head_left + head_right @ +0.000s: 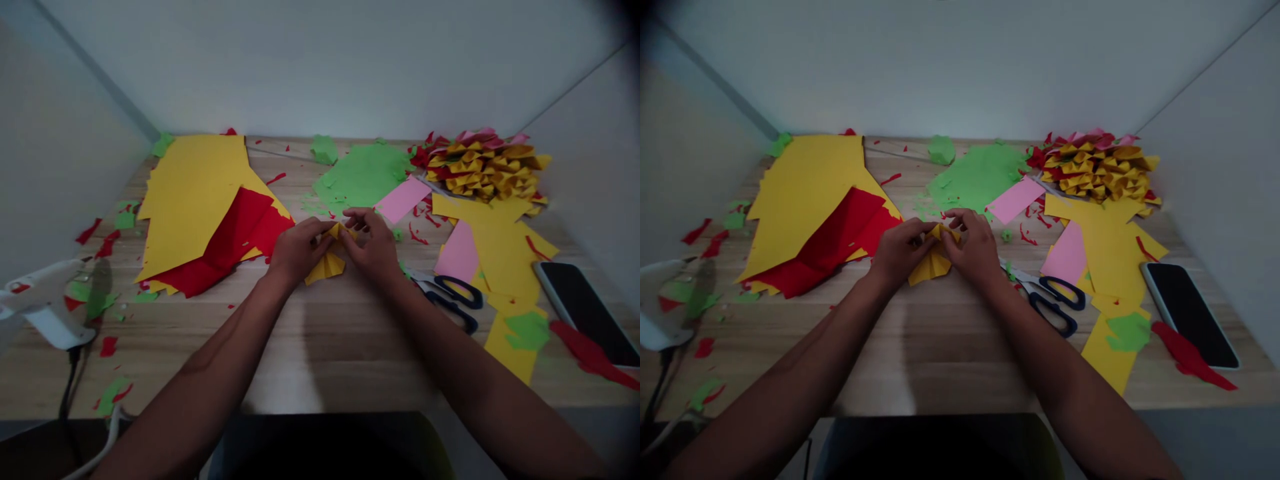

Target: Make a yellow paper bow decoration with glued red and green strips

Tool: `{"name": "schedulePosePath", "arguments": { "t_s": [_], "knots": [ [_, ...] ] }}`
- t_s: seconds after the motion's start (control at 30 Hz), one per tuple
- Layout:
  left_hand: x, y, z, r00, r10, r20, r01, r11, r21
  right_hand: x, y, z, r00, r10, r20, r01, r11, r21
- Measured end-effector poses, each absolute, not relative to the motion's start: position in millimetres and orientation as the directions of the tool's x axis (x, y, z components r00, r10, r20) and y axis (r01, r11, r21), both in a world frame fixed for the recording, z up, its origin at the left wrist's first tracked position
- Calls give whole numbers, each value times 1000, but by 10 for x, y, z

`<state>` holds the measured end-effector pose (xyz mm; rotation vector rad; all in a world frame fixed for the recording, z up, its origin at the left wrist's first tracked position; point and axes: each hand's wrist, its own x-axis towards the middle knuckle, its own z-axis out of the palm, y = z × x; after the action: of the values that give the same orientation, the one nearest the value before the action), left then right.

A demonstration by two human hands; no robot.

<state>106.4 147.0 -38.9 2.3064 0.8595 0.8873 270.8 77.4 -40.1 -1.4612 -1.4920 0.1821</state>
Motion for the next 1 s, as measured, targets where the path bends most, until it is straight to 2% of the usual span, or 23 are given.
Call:
{"name": "schedulePosePath", "arguments": {
  "t_s": [0.13, 0.4, 0.5, 0.67, 0.77, 0.9, 1.0],
  "knots": [
    [1050, 1460, -367, 595, 702, 390, 428, -688, 586, 2656, 773, -371, 217, 800, 560, 711, 263, -651],
    [1060, 1432, -358, 589, 700, 403, 463, -701, 542, 2629, 711, -277, 181, 772, 610, 818, 226, -529],
    [1059, 1445, -374, 585, 708, 395, 452, -689, 566, 2634, 703, -284, 171, 772, 612, 832, 219, -509],
    [1048, 1483, -417, 562, 729, 391, 408, -656, 635, 2635, 700, -262, 134, 794, 593, 911, 137, -388],
    [1039, 1518, -474, 516, 752, 411, 368, -627, 687, 2643, 698, -232, 132, 800, 585, 927, 109, -359],
    [1060, 1562, -558, 427, 781, 456, 264, -590, 763, 2678, 698, -212, 48, 803, 594, 930, 181, -320],
    [1092, 1581, -573, 388, 830, 401, 188, -497, 847, 2720, 712, -229, -21, 814, 580, 925, 235, -298]
  ]
}}
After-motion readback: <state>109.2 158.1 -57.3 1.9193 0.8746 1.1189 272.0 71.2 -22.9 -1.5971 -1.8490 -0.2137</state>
